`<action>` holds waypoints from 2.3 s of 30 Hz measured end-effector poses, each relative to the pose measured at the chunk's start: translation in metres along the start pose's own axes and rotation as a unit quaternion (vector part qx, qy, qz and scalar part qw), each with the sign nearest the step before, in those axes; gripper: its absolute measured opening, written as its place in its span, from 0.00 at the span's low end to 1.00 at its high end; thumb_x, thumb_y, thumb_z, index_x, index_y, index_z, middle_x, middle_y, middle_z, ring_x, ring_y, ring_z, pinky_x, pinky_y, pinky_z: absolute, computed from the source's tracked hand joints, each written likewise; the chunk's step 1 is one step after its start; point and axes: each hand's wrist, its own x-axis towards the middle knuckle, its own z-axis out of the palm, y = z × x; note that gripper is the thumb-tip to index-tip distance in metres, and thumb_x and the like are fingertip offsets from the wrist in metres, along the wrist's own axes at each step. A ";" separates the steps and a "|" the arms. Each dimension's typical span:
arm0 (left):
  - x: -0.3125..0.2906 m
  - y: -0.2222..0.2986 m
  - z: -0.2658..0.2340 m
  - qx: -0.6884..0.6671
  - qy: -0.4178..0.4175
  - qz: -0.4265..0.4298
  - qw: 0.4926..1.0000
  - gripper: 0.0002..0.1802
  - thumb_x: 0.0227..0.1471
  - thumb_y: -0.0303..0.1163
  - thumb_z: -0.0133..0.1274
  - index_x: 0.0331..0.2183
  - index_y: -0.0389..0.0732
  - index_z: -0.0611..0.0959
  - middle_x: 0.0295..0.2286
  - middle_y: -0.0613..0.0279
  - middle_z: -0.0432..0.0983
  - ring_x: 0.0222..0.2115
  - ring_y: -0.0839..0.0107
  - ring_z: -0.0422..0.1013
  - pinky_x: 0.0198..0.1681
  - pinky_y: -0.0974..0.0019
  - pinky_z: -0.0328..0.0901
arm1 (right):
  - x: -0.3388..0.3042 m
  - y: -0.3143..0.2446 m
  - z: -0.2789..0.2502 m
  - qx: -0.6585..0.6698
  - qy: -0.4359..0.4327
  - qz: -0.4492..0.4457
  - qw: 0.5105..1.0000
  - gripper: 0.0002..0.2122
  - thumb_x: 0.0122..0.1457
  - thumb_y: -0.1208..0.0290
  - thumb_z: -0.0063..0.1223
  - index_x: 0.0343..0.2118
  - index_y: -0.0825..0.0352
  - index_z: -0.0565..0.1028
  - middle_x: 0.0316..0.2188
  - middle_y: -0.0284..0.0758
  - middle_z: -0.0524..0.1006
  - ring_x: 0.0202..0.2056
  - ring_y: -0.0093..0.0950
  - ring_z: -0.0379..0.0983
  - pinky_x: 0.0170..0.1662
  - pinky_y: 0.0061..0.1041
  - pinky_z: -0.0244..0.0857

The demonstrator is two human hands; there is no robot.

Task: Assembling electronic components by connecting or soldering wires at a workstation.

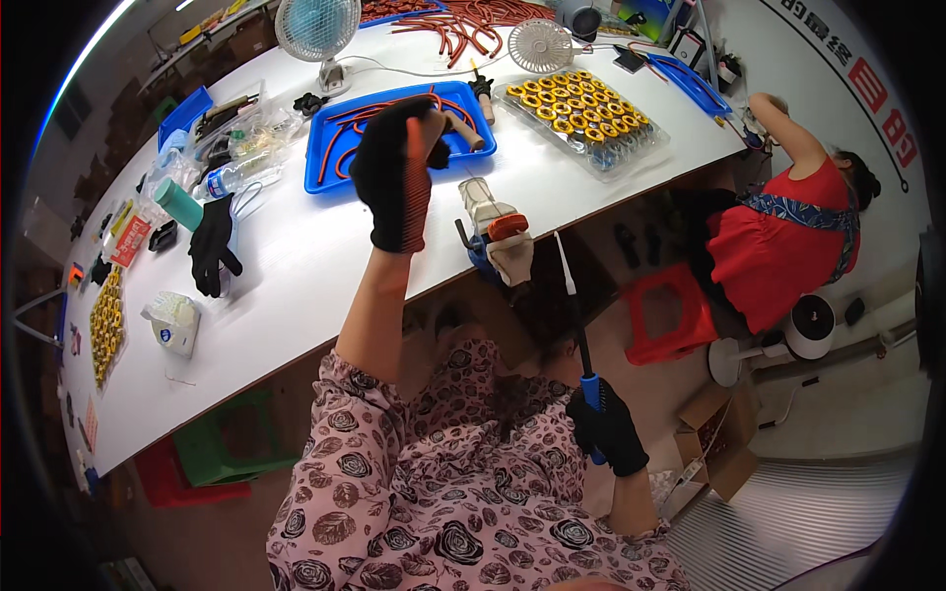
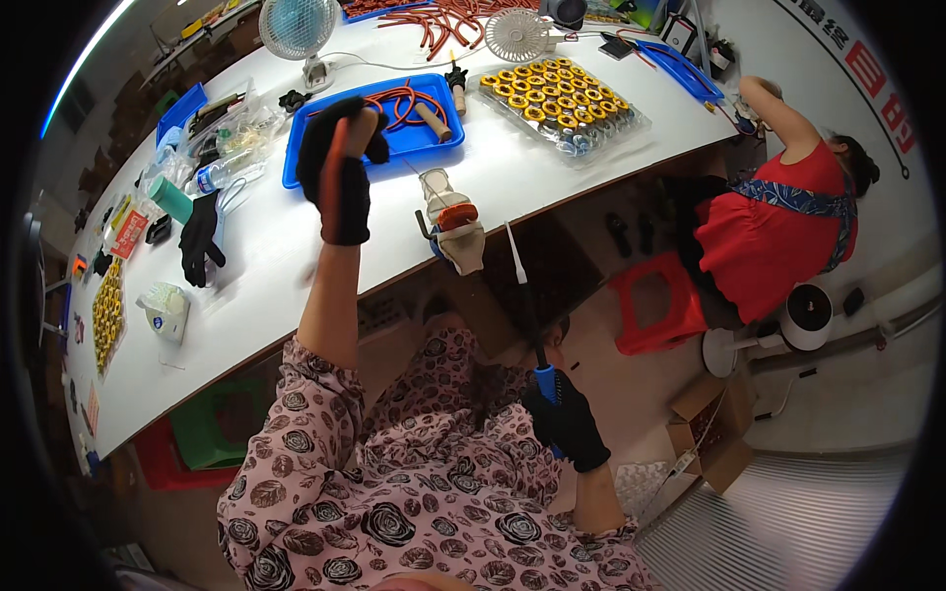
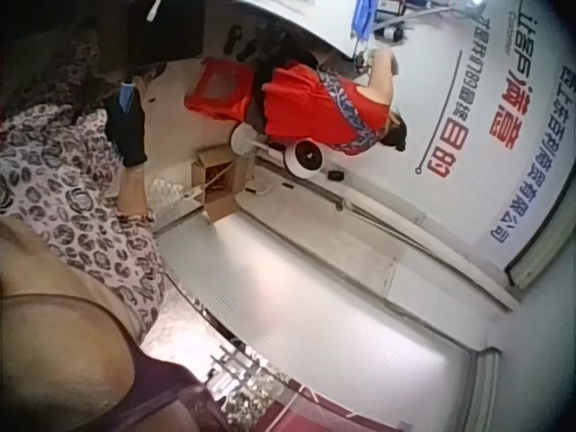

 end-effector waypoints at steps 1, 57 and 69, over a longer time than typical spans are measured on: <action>-0.003 -0.003 0.000 -0.072 0.028 0.012 0.997 0.10 0.48 0.21 0.52 0.37 0.35 0.77 0.24 0.54 0.76 0.17 0.71 0.70 0.21 0.71 0.64 | -0.001 -0.001 -0.001 -0.002 -0.005 0.000 1.000 0.07 0.53 0.71 0.55 0.33 0.64 0.69 0.14 0.26 0.67 0.13 0.15 0.62 0.16 0.18 0.55; -0.028 -0.108 0.012 -0.121 -0.191 -0.377 0.898 0.15 0.46 0.28 0.55 0.39 0.33 0.79 0.31 0.57 0.77 0.31 0.73 0.70 0.36 0.72 0.63 | 0.041 -0.031 0.029 0.048 -0.164 0.006 0.985 0.13 0.56 0.67 0.52 0.42 0.62 0.67 0.19 0.25 0.69 0.15 0.14 0.63 0.15 0.16 0.55; -0.081 -0.048 -0.021 0.005 -0.098 -0.257 0.962 0.29 0.45 0.28 0.56 0.50 0.35 0.69 0.49 0.56 0.67 0.46 0.67 0.67 0.46 0.65 0.63 | -0.023 0.003 0.008 0.080 -0.177 0.059 0.979 0.07 0.56 0.69 0.51 0.35 0.62 0.66 0.15 0.25 0.65 0.11 0.16 0.60 0.14 0.17 0.53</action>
